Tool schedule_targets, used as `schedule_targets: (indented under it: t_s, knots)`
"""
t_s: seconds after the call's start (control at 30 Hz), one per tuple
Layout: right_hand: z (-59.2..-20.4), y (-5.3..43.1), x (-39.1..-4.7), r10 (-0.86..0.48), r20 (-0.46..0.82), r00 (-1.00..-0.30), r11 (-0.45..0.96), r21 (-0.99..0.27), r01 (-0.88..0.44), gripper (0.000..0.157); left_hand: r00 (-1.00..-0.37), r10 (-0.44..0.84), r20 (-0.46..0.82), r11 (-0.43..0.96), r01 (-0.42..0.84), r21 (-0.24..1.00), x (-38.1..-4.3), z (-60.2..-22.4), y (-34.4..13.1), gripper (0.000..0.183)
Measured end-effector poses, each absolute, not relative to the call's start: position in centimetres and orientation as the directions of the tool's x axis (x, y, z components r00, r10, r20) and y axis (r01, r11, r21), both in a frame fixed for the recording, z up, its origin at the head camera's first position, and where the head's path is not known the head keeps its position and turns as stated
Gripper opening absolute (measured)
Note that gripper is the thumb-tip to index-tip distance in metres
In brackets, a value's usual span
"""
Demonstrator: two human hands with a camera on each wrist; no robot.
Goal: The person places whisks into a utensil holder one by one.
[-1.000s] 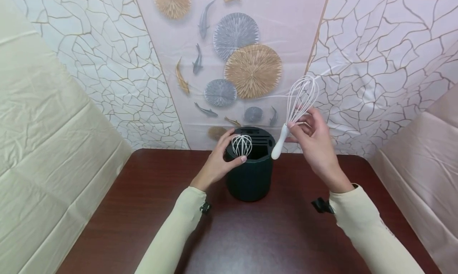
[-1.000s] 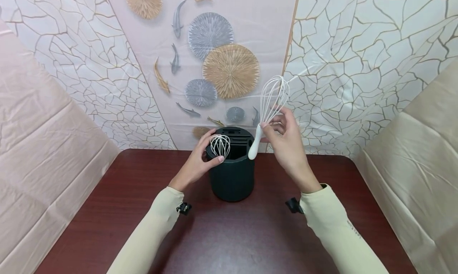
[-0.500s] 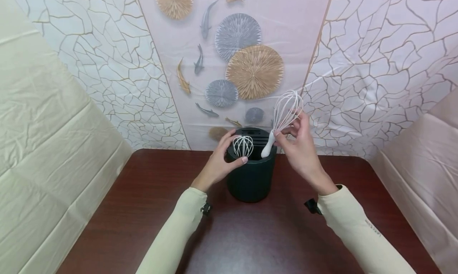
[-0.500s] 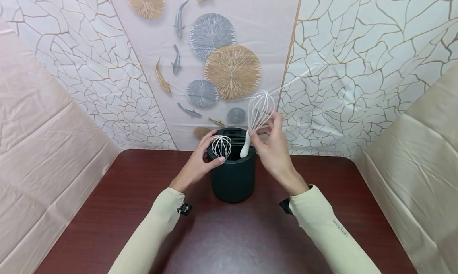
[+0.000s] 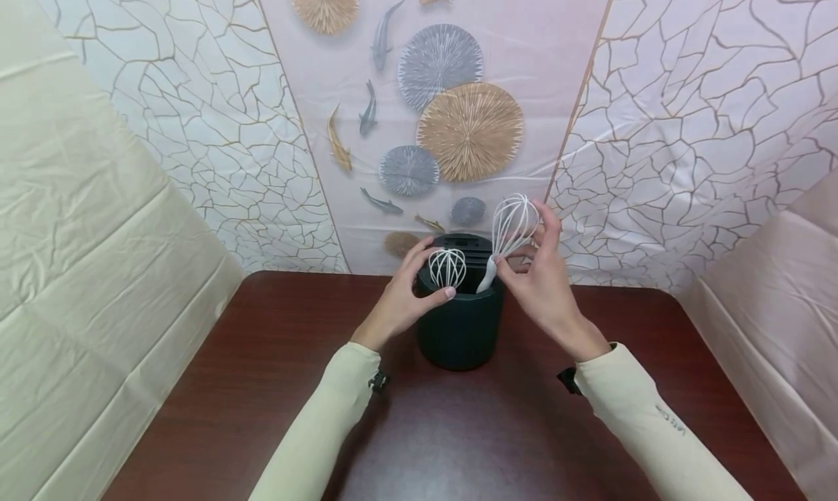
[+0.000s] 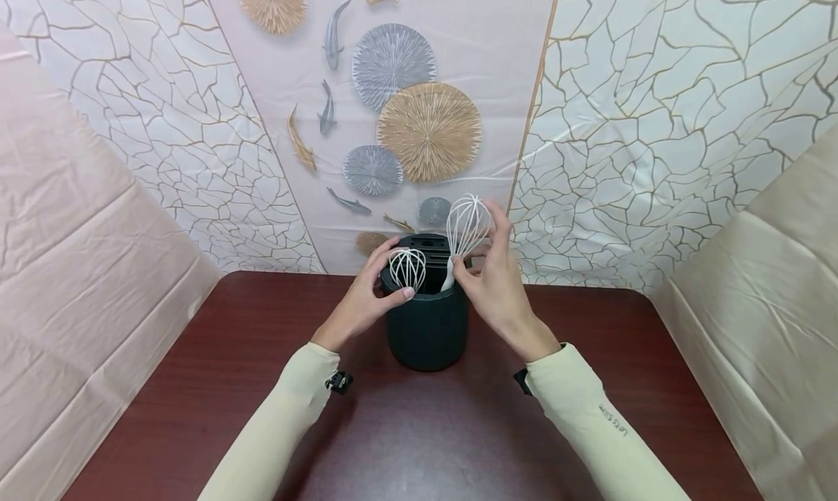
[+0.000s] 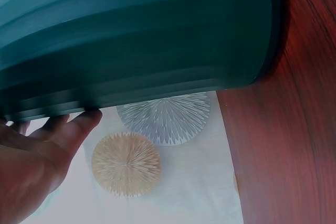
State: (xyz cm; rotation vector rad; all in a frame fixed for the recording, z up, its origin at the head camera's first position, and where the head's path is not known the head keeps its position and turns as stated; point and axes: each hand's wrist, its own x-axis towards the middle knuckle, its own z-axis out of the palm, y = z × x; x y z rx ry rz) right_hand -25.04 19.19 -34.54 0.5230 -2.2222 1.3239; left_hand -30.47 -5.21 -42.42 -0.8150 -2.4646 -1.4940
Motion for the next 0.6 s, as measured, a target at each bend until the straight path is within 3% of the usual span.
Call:
schedule_targets:
  t_s: [0.27,0.43,0.6]
  knots:
    - [-35.5,18.8,-25.3,-0.067,0.612,-0.788,0.403,-0.706,-0.582,0.096,-0.841,0.378,0.388,0.355,0.519,0.778,-30.4,-42.4,-5.2,0.072]
    - [-35.8,18.8,-25.1,-0.148,0.630,-0.762,0.491,-0.622,-0.610,0.102,-0.839,0.378,0.390,0.355,0.521,0.776,-30.3,-42.4,-5.3,0.073]
    - [-35.8,18.9,-25.0,-0.229,0.631,-0.741,0.544,-0.548,-0.635,0.097,-0.840,0.377,0.389,0.362,0.521,0.773,-30.3,-42.3,-5.2,0.073]
